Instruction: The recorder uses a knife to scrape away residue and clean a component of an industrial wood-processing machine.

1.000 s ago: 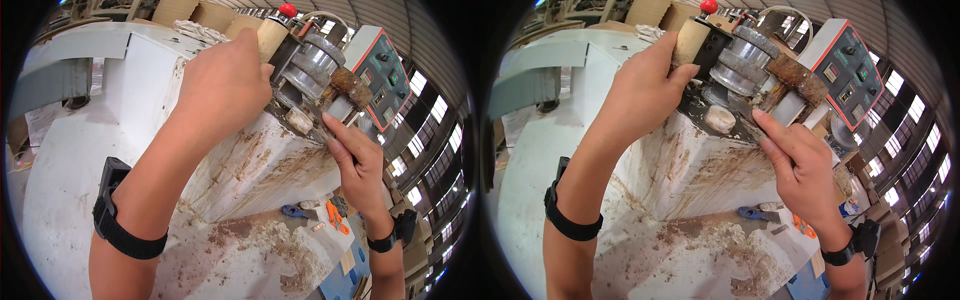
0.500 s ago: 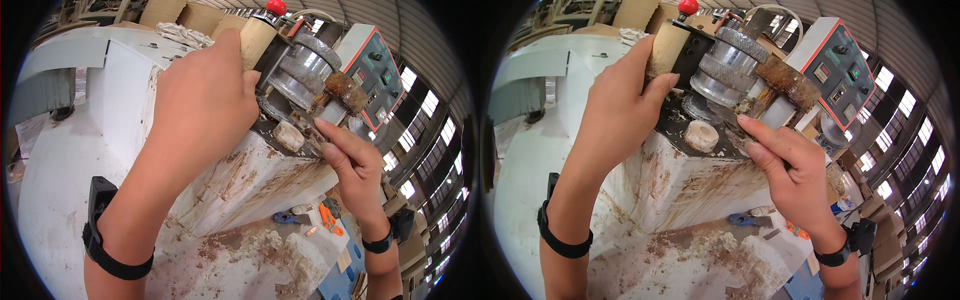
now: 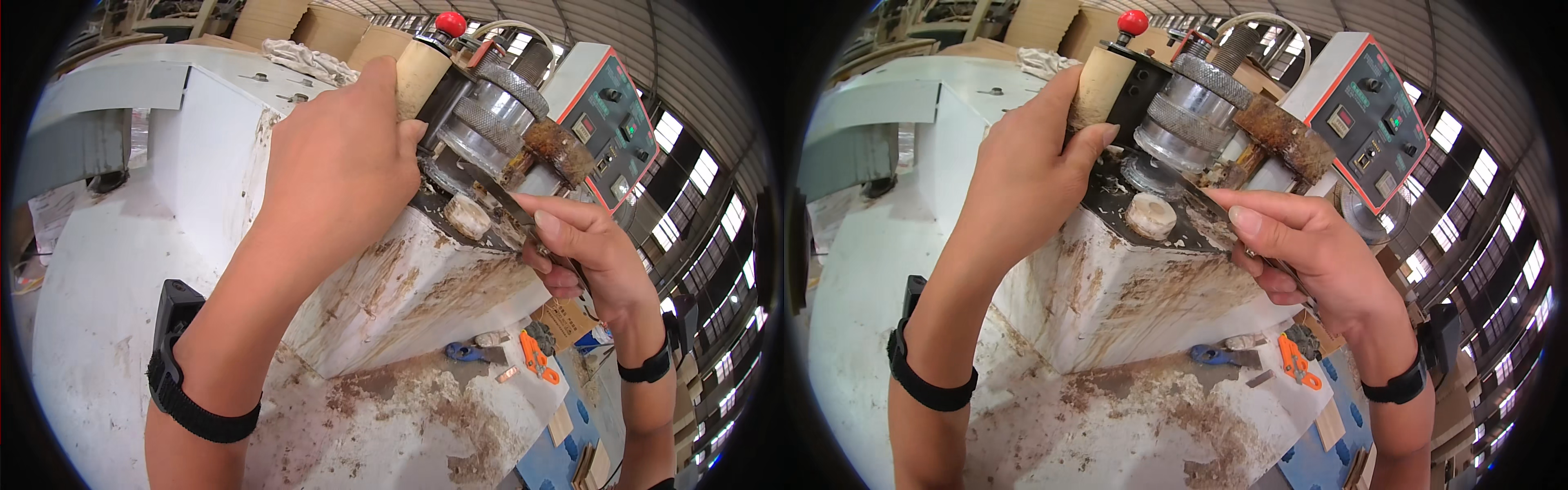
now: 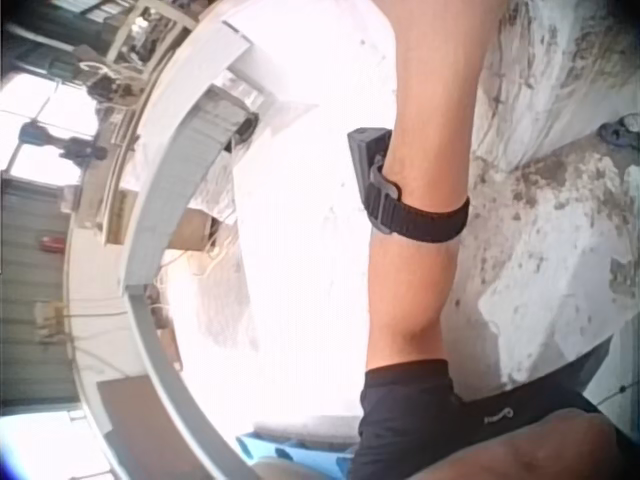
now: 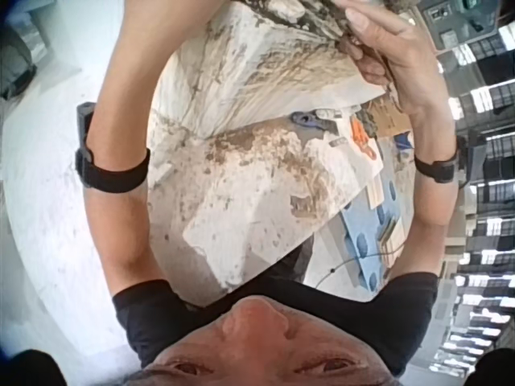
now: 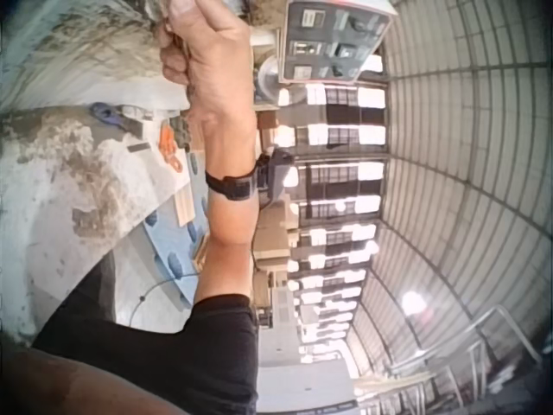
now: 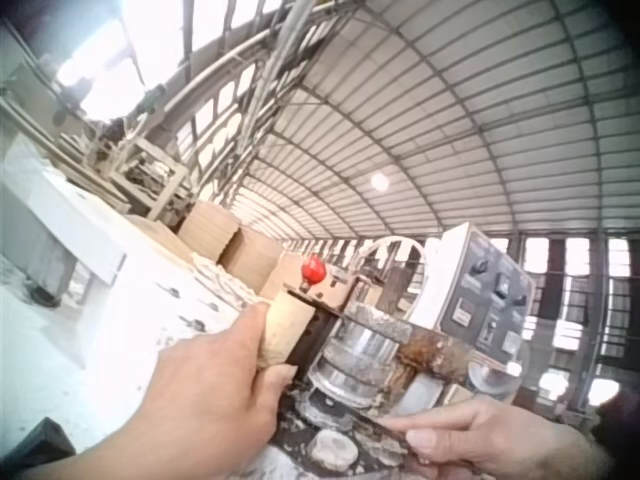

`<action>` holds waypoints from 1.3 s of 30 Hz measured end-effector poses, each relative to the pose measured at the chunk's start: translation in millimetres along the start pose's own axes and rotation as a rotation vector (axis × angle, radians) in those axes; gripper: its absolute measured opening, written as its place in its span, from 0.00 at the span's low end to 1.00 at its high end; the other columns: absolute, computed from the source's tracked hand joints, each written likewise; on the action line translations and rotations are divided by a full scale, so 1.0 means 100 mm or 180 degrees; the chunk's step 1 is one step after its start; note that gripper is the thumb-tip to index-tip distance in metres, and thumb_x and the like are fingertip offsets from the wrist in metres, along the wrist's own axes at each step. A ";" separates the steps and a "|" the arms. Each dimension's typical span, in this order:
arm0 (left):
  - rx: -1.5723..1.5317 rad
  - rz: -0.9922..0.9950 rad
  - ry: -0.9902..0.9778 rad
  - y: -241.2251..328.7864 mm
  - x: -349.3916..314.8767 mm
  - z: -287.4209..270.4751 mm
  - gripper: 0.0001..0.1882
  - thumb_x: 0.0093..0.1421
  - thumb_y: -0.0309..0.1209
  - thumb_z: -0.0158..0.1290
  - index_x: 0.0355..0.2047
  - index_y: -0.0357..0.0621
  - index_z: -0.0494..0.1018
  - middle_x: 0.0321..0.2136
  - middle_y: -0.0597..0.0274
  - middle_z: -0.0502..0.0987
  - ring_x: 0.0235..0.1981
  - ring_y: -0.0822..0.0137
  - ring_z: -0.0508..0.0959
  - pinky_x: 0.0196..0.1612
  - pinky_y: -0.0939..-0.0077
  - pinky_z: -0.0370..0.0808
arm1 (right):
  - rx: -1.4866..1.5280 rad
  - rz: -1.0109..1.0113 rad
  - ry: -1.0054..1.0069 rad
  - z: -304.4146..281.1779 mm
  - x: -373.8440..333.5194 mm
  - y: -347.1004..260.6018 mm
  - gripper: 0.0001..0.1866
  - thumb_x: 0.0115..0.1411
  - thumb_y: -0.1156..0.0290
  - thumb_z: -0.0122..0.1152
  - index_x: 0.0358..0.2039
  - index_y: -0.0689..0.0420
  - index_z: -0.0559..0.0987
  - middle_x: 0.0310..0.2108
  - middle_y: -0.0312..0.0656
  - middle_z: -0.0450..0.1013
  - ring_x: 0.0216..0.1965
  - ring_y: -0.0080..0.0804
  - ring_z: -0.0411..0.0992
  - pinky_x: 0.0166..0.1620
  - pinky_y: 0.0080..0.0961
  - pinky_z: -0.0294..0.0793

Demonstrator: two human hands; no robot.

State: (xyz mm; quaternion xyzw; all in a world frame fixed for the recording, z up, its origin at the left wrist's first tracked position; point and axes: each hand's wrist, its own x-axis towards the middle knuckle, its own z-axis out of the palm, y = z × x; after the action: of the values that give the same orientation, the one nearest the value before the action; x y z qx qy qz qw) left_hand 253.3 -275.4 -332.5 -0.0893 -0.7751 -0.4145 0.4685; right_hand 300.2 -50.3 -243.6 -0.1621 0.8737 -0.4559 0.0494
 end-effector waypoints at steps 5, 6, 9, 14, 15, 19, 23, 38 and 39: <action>-0.0029 0.0016 -0.0055 -0.02 0.01 0.04 0.13 0.60 0.34 0.56 0.36 0.36 0.69 0.25 0.45 0.79 0.32 0.44 0.80 0.38 0.52 0.74 | -0.0658 -0.0043 -0.0176 -0.03 -0.04 0.05 0.22 0.67 0.65 0.59 0.58 0.61 0.76 0.24 0.34 0.69 0.20 0.18 0.62 0.24 0.17 0.60; -0.0020 0.0005 -0.0053 -0.03 0.00 0.05 0.13 0.60 0.34 0.56 0.36 0.36 0.69 0.25 0.45 0.79 0.32 0.44 0.80 0.38 0.52 0.74 | -0.0658 -0.0043 -0.0190 -0.02 -0.05 0.08 0.22 0.67 0.65 0.59 0.58 0.61 0.76 0.24 0.34 0.69 0.20 0.18 0.62 0.24 0.17 0.60; -0.0040 0.0099 0.0035 -0.06 0.01 0.05 0.13 0.60 0.33 0.56 0.37 0.35 0.69 0.25 0.46 0.79 0.31 0.44 0.80 0.38 0.51 0.74 | -0.2554 -0.1760 0.0091 0.06 -0.20 0.12 0.20 0.67 0.69 0.57 0.58 0.59 0.76 0.34 0.38 0.78 0.31 0.29 0.71 0.40 0.27 0.71; -0.0128 0.0121 0.0082 -0.05 0.00 0.03 0.13 0.61 0.33 0.56 0.37 0.36 0.68 0.25 0.47 0.79 0.31 0.44 0.80 0.37 0.51 0.73 | -0.0446 -0.0563 -0.0309 -0.03 -0.41 0.15 0.23 0.70 0.65 0.53 0.63 0.58 0.70 0.30 0.44 0.74 0.25 0.27 0.66 0.29 0.24 0.66; -0.0128 0.0143 0.0089 -0.04 0.00 0.02 0.13 0.61 0.33 0.56 0.37 0.36 0.68 0.25 0.47 0.79 0.31 0.44 0.80 0.37 0.51 0.73 | 0.0715 -0.0086 -0.0663 -0.08 -0.43 0.17 0.25 0.71 0.63 0.52 0.65 0.57 0.67 0.29 0.45 0.72 0.23 0.26 0.64 0.26 0.24 0.64; -0.0623 0.0265 -0.0053 -0.06 -0.03 0.01 0.18 0.62 0.32 0.56 0.48 0.35 0.70 0.34 0.47 0.79 0.37 0.50 0.79 0.41 0.59 0.73 | 0.1448 0.0164 -0.1067 -0.14 -0.51 0.32 0.27 0.73 0.61 0.49 0.68 0.56 0.61 0.28 0.47 0.71 0.21 0.25 0.61 0.24 0.23 0.61; -0.0817 0.1043 0.0658 -0.01 -0.31 -0.09 0.18 0.64 0.30 0.54 0.51 0.33 0.71 0.44 0.52 0.77 0.43 0.64 0.77 0.46 0.70 0.71 | 0.1675 0.0171 -0.1211 -0.13 -0.59 0.34 0.28 0.72 0.60 0.49 0.68 0.57 0.62 0.34 0.52 0.76 0.22 0.28 0.66 0.25 0.24 0.66; -0.2261 -0.0552 -0.0646 0.00 -0.60 -0.43 0.17 0.69 0.37 0.53 0.26 0.39 0.74 0.16 0.67 0.72 0.18 0.78 0.72 0.24 0.81 0.69 | 0.1888 0.0472 -0.1444 0.07 -0.68 0.27 0.29 0.70 0.60 0.53 0.68 0.57 0.63 0.28 0.42 0.69 0.20 0.15 0.55 0.23 0.14 0.55; -0.1885 -0.0266 -0.0236 -0.27 -0.51 -0.54 0.17 0.70 0.37 0.51 0.26 0.40 0.74 0.17 0.69 0.72 0.19 0.78 0.72 0.27 0.83 0.70 | 0.2112 0.0193 -0.1498 -0.05 -0.73 0.23 0.29 0.70 0.61 0.54 0.67 0.57 0.64 0.28 0.41 0.69 0.20 0.15 0.55 0.23 0.14 0.55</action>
State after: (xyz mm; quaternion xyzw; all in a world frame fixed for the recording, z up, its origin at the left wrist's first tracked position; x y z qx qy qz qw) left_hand 301.7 -319.4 -376.9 -0.2051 -0.6401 -0.6379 0.3759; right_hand 362.1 -10.2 -263.6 -0.2115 0.6484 -0.6619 0.3111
